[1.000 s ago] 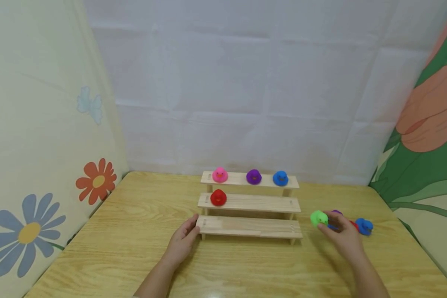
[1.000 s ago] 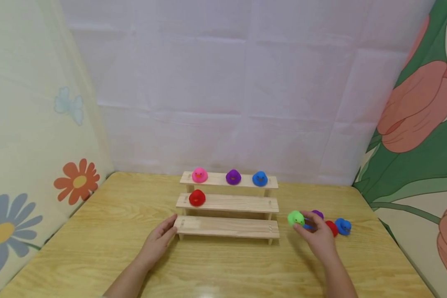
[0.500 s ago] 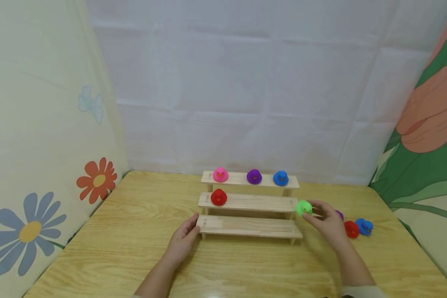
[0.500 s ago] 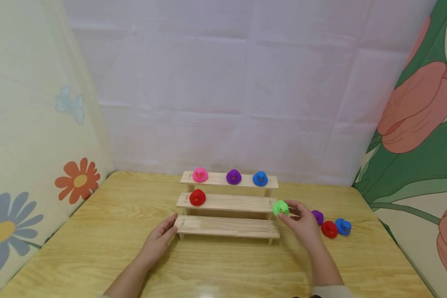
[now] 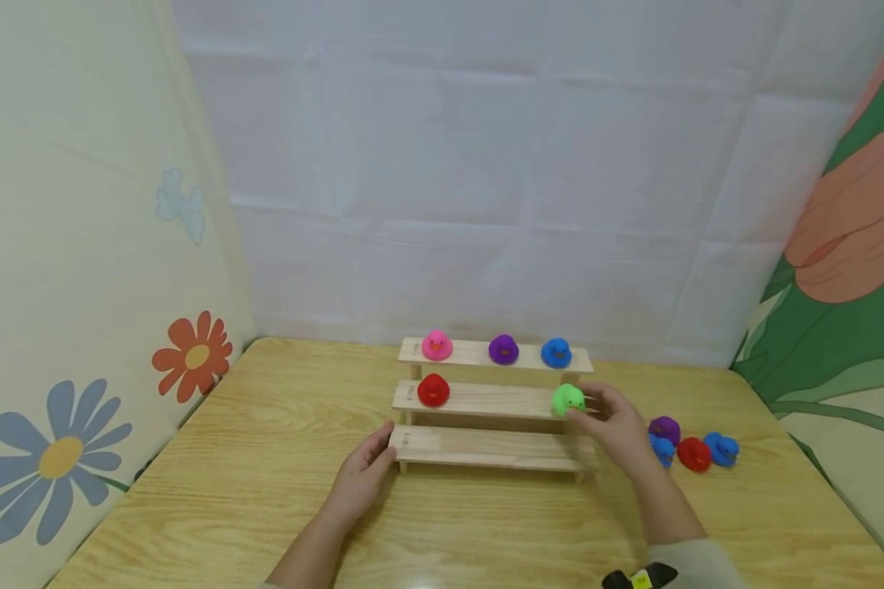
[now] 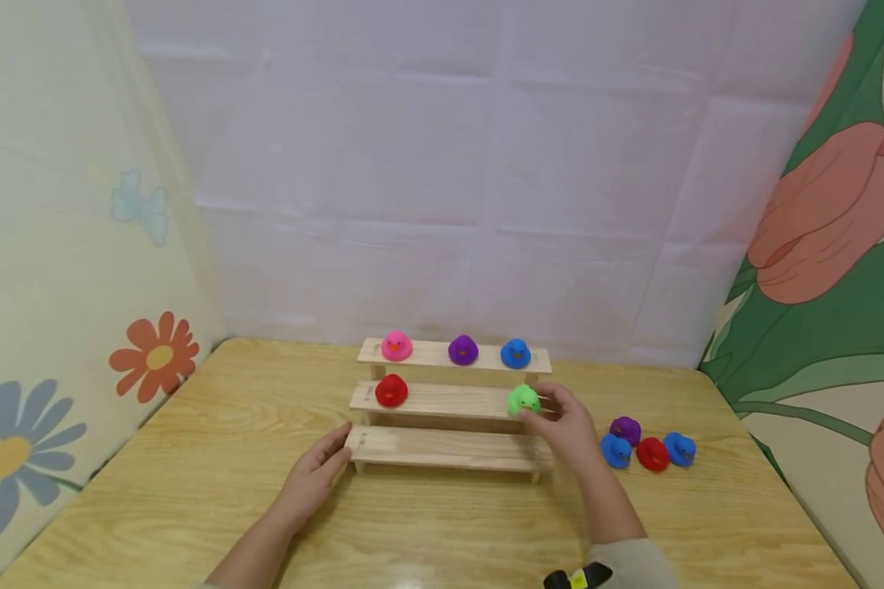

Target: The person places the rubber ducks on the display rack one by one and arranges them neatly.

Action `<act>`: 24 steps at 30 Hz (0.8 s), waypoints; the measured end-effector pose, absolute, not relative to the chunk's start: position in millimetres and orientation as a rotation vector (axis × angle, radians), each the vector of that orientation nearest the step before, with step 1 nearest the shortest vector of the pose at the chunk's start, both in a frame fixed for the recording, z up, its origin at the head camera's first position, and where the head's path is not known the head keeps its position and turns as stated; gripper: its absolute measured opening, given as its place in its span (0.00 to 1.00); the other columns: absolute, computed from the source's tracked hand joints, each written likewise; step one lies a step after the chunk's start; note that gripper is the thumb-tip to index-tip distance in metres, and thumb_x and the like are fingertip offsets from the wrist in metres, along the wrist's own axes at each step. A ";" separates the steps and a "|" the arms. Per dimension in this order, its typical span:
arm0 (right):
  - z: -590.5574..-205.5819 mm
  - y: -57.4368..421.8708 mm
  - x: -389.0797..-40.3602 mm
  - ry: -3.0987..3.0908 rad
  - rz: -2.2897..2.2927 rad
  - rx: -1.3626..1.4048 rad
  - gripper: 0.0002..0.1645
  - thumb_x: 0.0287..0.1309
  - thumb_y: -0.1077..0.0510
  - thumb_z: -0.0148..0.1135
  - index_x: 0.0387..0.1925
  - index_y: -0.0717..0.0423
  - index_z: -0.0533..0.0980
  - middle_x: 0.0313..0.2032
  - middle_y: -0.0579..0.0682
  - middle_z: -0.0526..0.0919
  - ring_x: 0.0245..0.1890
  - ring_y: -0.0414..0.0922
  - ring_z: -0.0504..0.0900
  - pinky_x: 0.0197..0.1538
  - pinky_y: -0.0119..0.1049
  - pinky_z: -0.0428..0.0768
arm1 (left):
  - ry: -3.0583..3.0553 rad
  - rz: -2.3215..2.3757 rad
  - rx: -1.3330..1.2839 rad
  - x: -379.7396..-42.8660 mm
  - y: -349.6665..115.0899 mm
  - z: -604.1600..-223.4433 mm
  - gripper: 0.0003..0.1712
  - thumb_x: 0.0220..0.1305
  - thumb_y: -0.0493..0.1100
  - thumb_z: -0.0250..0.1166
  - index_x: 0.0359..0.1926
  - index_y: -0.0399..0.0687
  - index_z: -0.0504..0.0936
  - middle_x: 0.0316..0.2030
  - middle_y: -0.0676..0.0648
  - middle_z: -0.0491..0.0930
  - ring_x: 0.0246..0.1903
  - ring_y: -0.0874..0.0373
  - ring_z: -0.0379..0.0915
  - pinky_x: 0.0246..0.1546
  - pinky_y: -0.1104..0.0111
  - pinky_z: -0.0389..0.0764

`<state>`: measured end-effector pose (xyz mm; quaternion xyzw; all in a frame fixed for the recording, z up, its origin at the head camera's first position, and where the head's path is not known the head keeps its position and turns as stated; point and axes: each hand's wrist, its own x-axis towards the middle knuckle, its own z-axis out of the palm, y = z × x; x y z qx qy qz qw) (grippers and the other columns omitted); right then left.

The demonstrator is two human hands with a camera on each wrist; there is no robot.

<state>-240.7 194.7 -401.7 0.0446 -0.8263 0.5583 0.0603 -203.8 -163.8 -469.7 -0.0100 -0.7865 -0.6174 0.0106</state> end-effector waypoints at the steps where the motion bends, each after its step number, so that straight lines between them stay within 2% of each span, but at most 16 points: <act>1: -401.8 192.8 -241.8 -2.501 1.694 0.143 0.29 0.59 0.61 0.67 0.61 0.64 0.71 0.60 0.64 0.76 0.58 0.56 0.77 0.51 0.23 0.80 | -2.453 -1.926 -0.032 -203.9 -163.8 -469.8 0.28 0.74 0.37 0.51 0.72 0.34 0.60 0.71 0.35 0.61 0.73 0.42 0.54 0.73 0.51 0.58; 7: -402.2 180.8 -249.1 -2.499 1.729 0.171 0.29 0.58 0.62 0.67 0.61 0.63 0.72 0.61 0.63 0.76 0.57 0.56 0.78 0.54 0.31 0.82 | -2.449 -1.905 -0.071 -203.5 -164.2 -470.2 0.28 0.74 0.37 0.50 0.71 0.31 0.60 0.70 0.33 0.62 0.72 0.41 0.56 0.72 0.51 0.59; 14: -401.5 163.0 -254.4 -2.473 1.762 0.218 0.27 0.57 0.63 0.68 0.58 0.63 0.74 0.56 0.63 0.79 0.55 0.56 0.80 0.57 0.40 0.83 | -2.439 -1.911 -0.087 -204.1 -164.6 -472.3 0.28 0.74 0.37 0.50 0.71 0.31 0.60 0.70 0.32 0.62 0.71 0.41 0.56 0.72 0.52 0.60; 24: -401.1 142.0 -262.0 -2.503 1.782 0.253 0.28 0.55 0.63 0.70 0.58 0.62 0.74 0.55 0.62 0.80 0.51 0.55 0.82 0.55 0.42 0.84 | -2.448 -1.931 -0.074 -204.0 -164.4 -471.3 0.28 0.75 0.38 0.50 0.72 0.32 0.59 0.71 0.33 0.61 0.72 0.42 0.55 0.72 0.52 0.59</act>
